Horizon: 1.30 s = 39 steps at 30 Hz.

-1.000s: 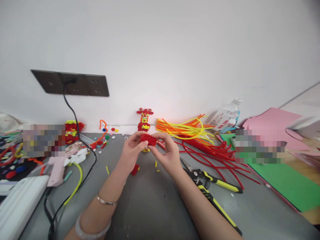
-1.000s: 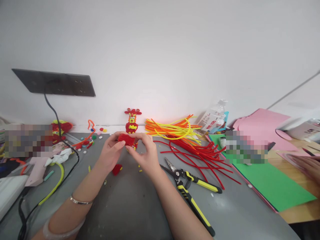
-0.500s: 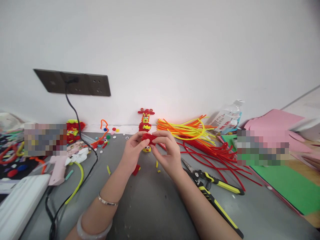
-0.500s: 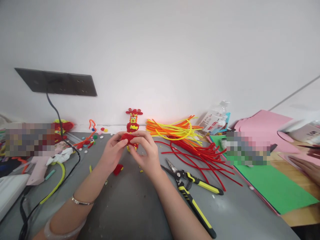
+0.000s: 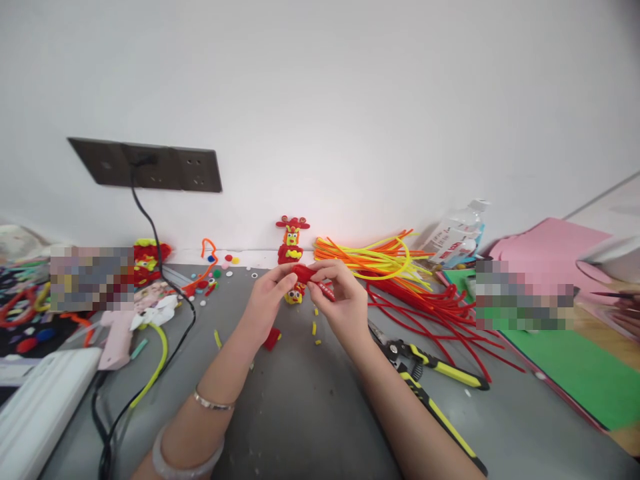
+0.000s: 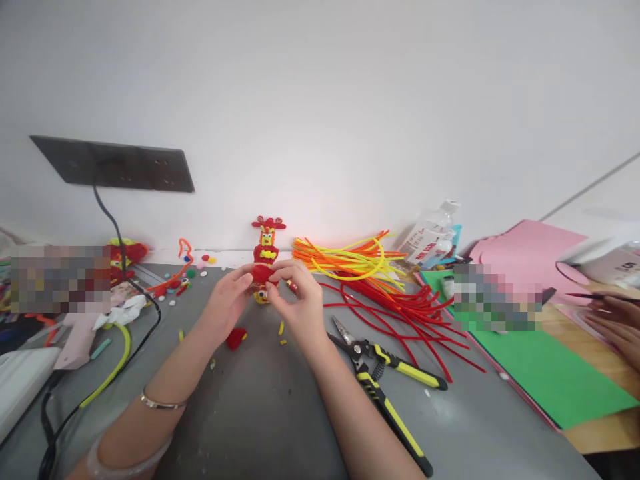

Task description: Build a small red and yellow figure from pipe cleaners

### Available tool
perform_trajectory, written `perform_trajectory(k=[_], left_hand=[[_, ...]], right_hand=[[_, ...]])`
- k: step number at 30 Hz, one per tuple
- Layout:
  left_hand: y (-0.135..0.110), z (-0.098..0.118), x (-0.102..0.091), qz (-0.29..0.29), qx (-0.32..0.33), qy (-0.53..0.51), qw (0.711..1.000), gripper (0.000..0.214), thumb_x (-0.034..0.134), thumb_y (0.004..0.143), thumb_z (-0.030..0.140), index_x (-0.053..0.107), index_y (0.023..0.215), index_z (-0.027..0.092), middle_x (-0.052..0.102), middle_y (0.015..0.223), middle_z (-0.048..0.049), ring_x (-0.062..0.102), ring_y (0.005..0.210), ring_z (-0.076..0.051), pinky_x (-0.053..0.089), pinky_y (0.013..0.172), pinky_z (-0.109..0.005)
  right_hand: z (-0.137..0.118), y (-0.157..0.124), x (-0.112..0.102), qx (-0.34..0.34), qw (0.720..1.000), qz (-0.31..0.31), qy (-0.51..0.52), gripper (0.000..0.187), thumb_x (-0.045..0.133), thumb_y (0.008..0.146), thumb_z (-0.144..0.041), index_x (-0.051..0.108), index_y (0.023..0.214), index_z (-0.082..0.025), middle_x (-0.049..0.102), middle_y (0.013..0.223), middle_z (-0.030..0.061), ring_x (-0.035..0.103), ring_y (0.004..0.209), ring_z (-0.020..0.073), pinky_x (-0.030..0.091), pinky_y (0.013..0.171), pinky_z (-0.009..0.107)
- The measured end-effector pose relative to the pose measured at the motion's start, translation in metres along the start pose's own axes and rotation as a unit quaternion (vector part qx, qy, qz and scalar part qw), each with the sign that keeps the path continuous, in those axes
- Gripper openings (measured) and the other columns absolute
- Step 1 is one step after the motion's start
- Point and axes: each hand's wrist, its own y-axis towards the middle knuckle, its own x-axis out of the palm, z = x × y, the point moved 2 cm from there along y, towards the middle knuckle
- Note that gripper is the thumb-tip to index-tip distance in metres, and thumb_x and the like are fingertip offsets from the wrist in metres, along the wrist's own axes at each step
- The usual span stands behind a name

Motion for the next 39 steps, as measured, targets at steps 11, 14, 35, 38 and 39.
perform_trajectory(k=[11, 14, 35, 38, 39], left_hand=[[0.003, -0.004, -0.009, 0.042, -0.007, 0.087, 0.995, 0.019, 0.070, 0.078, 0.037, 0.071, 0.082, 0.018, 0.066, 0.080, -0.0009, 0.057, 0.082, -0.015, 0.043, 0.077, -0.025], [0.003, -0.006, -0.010, 0.056, 0.000, 0.089, 0.994, 0.017, 0.072, 0.077, 0.036, 0.072, 0.082, 0.019, 0.068, 0.080, -0.0007, 0.058, 0.083, -0.015, 0.043, 0.078, -0.024], [0.003, -0.003, -0.008, 0.043, -0.001, 0.093, 0.995, 0.034, 0.068, 0.079, 0.049, 0.077, 0.089, 0.017, 0.077, 0.092, -0.0078, 0.067, 0.093, -0.023, 0.048, 0.088, -0.035], [0.003, -0.002, -0.010, 0.066, -0.017, 0.105, 0.992, 0.032, 0.078, 0.069, 0.042, 0.077, 0.091, 0.018, 0.077, 0.093, -0.0074, 0.067, 0.092, -0.023, 0.049, 0.087, -0.035], [0.003, -0.002, -0.010, 0.077, -0.017, 0.113, 0.991, 0.032, 0.080, 0.067, 0.041, 0.076, 0.090, 0.019, 0.077, 0.092, -0.0070, 0.067, 0.091, -0.022, 0.050, 0.085, -0.035]], right_hand=[[0.009, 0.001, 0.002, 0.109, 0.990, -0.043, 0.079, 0.005, 0.065, 0.081, -0.017, 0.064, 0.082, -0.021, 0.064, 0.091, 0.0054, 0.061, 0.088, 0.0192, 0.050, 0.075, 0.033], [0.009, 0.001, 0.002, 0.117, 0.989, -0.045, 0.076, 0.004, 0.065, 0.081, -0.017, 0.064, 0.081, -0.021, 0.064, 0.091, 0.0050, 0.061, 0.087, 0.0184, 0.050, 0.075, 0.032], [0.020, 0.002, 0.000, 0.322, 0.902, -0.010, 0.289, 0.026, 0.073, 0.075, -0.040, 0.054, 0.079, -0.023, 0.061, 0.078, -0.0021, 0.061, 0.070, 0.0135, 0.053, 0.073, 0.030], [0.019, 0.002, -0.001, 0.367, 0.867, -0.028, 0.334, 0.031, 0.076, 0.073, -0.041, 0.051, 0.079, -0.023, 0.063, 0.079, -0.0029, 0.065, 0.070, 0.0138, 0.054, 0.077, 0.032], [0.018, 0.002, -0.001, 0.372, 0.865, -0.035, 0.335, 0.032, 0.076, 0.072, -0.041, 0.051, 0.080, -0.023, 0.065, 0.079, -0.0028, 0.066, 0.071, 0.0144, 0.054, 0.077, 0.032]])
